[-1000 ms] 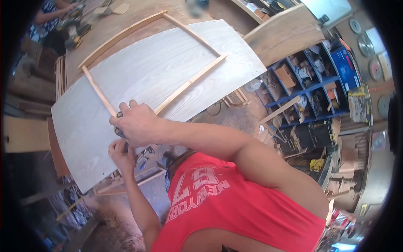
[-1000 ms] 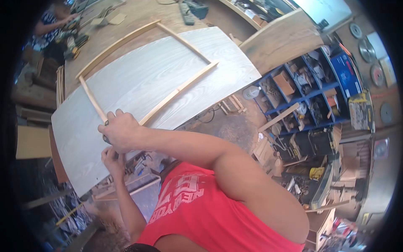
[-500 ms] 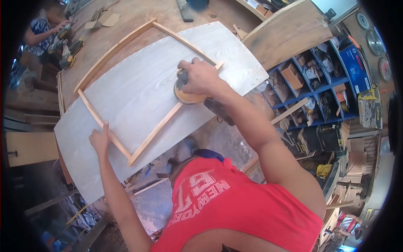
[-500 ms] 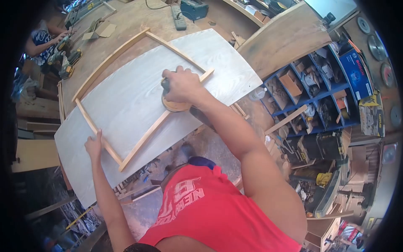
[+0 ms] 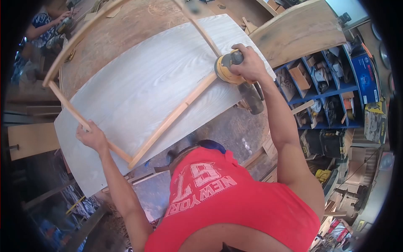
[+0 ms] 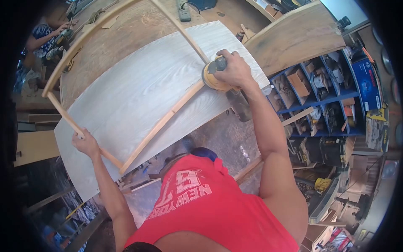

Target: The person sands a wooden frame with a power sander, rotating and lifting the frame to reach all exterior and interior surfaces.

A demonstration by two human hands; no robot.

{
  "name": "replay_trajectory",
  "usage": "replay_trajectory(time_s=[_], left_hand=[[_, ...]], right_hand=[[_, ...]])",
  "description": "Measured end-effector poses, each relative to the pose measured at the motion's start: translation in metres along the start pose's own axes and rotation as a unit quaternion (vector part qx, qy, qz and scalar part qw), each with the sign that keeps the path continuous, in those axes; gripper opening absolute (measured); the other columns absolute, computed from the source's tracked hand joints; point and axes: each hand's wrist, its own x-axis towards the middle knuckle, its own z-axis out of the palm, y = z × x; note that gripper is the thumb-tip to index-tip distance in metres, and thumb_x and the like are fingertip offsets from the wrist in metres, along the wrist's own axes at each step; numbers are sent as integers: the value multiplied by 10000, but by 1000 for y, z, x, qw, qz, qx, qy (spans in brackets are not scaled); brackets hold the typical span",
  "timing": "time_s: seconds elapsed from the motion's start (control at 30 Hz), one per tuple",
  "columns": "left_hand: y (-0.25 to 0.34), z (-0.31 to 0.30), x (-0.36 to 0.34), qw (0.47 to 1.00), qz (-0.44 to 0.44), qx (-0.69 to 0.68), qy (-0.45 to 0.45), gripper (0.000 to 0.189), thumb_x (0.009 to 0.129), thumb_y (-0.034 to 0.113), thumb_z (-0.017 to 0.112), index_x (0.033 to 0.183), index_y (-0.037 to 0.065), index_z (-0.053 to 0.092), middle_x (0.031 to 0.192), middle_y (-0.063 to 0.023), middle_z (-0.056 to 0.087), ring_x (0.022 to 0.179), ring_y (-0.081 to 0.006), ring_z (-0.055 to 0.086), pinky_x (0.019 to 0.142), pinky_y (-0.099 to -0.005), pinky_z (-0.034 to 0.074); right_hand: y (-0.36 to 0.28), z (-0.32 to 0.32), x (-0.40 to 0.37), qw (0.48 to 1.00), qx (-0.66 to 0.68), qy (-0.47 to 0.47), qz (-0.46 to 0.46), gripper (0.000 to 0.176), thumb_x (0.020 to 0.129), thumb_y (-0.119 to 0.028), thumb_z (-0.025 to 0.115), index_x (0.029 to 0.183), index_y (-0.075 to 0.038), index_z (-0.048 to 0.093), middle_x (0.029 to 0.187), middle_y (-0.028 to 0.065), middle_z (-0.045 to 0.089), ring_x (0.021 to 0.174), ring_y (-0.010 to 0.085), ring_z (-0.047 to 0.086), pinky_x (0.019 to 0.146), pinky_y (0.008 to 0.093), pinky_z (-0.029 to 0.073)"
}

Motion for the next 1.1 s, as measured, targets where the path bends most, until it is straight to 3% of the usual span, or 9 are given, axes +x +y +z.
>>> replay_trajectory(time_s=[0.13,0.23,0.3,0.4,0.57,0.63,0.8,0.87,1.1], left_hand=[[12,-17,-3,998,32,-51,33,420,987,172,710,1296,-73,565,1244,-250,543,1162,-384,560,995,-484,494],[8,-20,-5,992,105,-17,68,409,991,153,711,1297,-71,556,1165,-236,605,1033,-331,635,865,-431,551],[16,-21,-10,978,-62,-197,-2,406,986,127,720,1305,-62,554,988,-184,671,811,-244,682,688,-370,562],[10,-17,-11,987,-3,-162,22,396,976,96,723,1303,-55,559,840,-122,680,642,-178,653,582,-324,534],[11,-23,-17,978,-57,-203,7,382,964,54,701,1304,-56,563,944,-143,699,726,-173,683,645,-325,562],[14,-24,-18,952,14,-303,39,354,986,69,678,1287,-57,539,1061,-140,673,716,-116,651,590,-259,531],[29,-46,-29,916,-30,-399,13,391,998,81,673,1309,-79,499,1177,-168,638,818,-147,683,663,-263,559],[34,-53,-34,908,-37,-418,12,411,1000,85,673,1321,-94,489,1183,-174,643,878,-175,709,730,-273,584],[39,-58,-36,897,3,-442,-6,428,1025,134,678,1335,-77,471,1231,-189,606,876,-148,679,693,-263,563]], right_hand=[[15,-2,-6,1000,13,6,-1,692,705,-328,780,1366,-197,622,1172,191,633,1118,377,655,970,450,541],[11,4,-22,1000,10,5,-21,688,690,-296,779,1348,-163,628,1147,186,631,1091,366,653,959,434,533],[0,8,-35,999,14,8,-39,687,678,-269,780,1335,-132,632,1125,185,630,1068,359,652,950,417,526],[-33,14,-49,998,26,-10,-63,663,687,-264,784,1322,-139,636,1111,172,626,1057,354,650,946,423,529],[-113,29,-91,981,5,-73,-179,595,726,-281,806,1285,-155,647,1098,161,615,1055,347,651,911,436,551],[-160,36,-117,971,-11,-101,-218,604,728,-290,811,1293,-156,646,1103,177,618,1062,364,650,893,463,565],[-252,76,-195,940,-31,-122,-318,565,749,-263,808,1280,-151,652,1094,218,606,1042,402,642,826,494,592],[-273,89,-217,928,-21,-111,-355,490,777,-294,824,1220,-170,655,1053,167,588,1012,370,633,778,482,589],[-305,103,-268,912,20,-107,-395,541,735,-200,789,1255,-145,653,1076,207,578,1016,399,629,704,463,604]])
